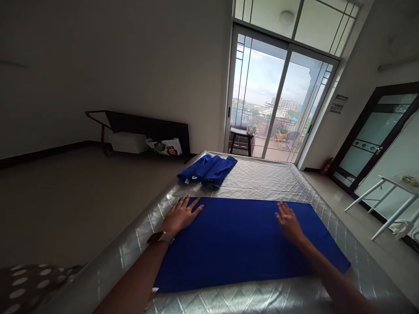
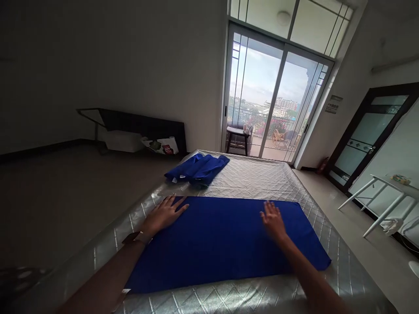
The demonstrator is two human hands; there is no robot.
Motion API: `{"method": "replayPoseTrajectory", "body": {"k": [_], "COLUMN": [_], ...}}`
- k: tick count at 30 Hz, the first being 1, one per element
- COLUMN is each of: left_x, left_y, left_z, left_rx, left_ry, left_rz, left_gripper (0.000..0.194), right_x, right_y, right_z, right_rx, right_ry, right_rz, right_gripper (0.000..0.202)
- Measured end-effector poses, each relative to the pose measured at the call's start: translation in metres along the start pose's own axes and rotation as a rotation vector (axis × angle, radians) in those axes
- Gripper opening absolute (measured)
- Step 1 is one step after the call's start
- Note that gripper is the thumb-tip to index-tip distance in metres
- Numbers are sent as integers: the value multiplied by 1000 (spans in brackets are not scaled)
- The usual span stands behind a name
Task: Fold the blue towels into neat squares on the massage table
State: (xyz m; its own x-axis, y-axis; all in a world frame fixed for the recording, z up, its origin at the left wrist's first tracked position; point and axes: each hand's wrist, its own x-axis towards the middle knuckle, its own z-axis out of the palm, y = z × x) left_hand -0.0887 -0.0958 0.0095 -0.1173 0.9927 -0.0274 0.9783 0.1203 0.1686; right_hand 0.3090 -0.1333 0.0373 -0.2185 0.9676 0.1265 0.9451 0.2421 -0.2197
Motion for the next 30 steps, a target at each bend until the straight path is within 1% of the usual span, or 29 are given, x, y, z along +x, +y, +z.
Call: {"method": "replayPoseTrajectory", "body": {"k": [3,5,6,7,8,9,11,14,16,18,19,20,22,24,26,28,30], "left_x": [1,1,1,1,1,0,-1,-2,-1,0,0,1,3,6,7,3,-11], "left_y": [-1,-2,-2,-3,-3,-2,-2,0,0,-1,-2,-3,-4,-5,-5,-4,-2], "left_z": [1,1,1,1,0,0,-1,-2,0,3,5,7,8,5,-3,-12,-18], "left_rx": [4,6,6,7,7,8,1,-15,-22,-24,-26,-30,-43,-55,-59,-57,-52], "left_ry": [-3,-9,-11,-12,-13,-15,-15,0,14,29,36,43,45,34,11,-9,-13], "left_rz": [18,18,16,15,17,21,27,24,17,15,15,18,22,30,33,41,80], "left_gripper": [71,72,72,73,72,72,71,71,72,71,71,71,71,70,68,68,68], "right_x": [-8,-14,-17,-20,-24,-28,-38,-59,-73,-86,-91,-95,-100,-101,-100,-98,-96], "right_y": [-39,-59,-63,-62,-56,-44,-8,65,114,152,167,177,189,192,194,196,198], "right_z": [17,26,27,27,24,21,11,-2,-7,-10,-10,-10,-7,-4,0,4,7], "right_rx": [14,40,51,57,55,45,2,-90,-141,-169,-181,-192,-211,-221,-221,-218,-218], "right_ry": [-134,-188,-200,-203,-195,-181,-145,-111,-99,-114,-121,-127,-126,-105,-64,-24,-2], "right_rz": [-94,-153,-158,-148,-125,-91,2,168,264,381,403,420,411,387,360,352,360], "right_gripper": [66,70,72,73,73,72,68,66,70,76,76,77,75,74,73,72,72]}}
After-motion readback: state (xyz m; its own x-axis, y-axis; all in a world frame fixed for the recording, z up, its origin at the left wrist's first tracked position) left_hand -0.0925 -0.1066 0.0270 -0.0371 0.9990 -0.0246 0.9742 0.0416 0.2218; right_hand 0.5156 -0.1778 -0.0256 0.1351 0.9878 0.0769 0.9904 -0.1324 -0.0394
